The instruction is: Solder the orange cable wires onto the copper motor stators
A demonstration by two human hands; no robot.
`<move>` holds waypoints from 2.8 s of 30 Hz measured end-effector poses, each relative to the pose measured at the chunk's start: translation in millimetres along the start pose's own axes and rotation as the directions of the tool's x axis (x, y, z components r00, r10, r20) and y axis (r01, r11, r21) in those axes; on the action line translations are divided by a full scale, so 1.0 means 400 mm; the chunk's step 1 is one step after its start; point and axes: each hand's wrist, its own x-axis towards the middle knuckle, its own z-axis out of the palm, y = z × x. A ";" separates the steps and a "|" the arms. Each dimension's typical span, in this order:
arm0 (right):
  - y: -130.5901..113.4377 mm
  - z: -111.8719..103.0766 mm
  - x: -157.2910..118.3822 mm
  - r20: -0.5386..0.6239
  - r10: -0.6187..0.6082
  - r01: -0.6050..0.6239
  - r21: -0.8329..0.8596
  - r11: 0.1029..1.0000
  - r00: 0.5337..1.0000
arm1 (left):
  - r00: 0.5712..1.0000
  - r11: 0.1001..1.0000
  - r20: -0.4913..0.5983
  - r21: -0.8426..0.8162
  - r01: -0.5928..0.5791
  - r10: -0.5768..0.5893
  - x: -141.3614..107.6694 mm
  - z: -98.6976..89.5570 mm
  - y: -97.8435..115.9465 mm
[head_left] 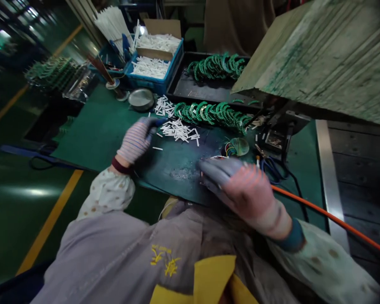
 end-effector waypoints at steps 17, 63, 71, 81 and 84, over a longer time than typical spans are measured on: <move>-0.002 0.058 0.110 0.290 0.078 -0.042 -0.127 0.991 0.954 | 0.965 0.698 0.239 -0.674 0.244 -0.107 -0.181 0.041 0.165; 0.035 0.127 -0.184 0.472 0.253 -0.277 -0.019 0.961 0.845 | 0.996 0.998 0.086 0.054 0.021 -0.026 -0.150 0.098 0.153; 0.016 -0.058 -0.312 0.044 0.555 -0.546 -0.130 0.828 0.831 | 0.978 0.982 0.126 0.113 0.151 -0.165 -0.048 0.046 0.128; 0.311 -0.055 -0.655 -0.148 0.983 -0.895 -0.415 -0.163 -0.110 | 0.998 0.998 -0.013 -0.031 0.063 -0.063 -0.046 0.049 0.030; 0.314 -0.055 -0.722 -0.185 0.971 -0.884 -0.415 -0.215 -0.149 | 0.998 0.996 0.002 -0.055 0.067 -0.067 -0.077 0.044 0.012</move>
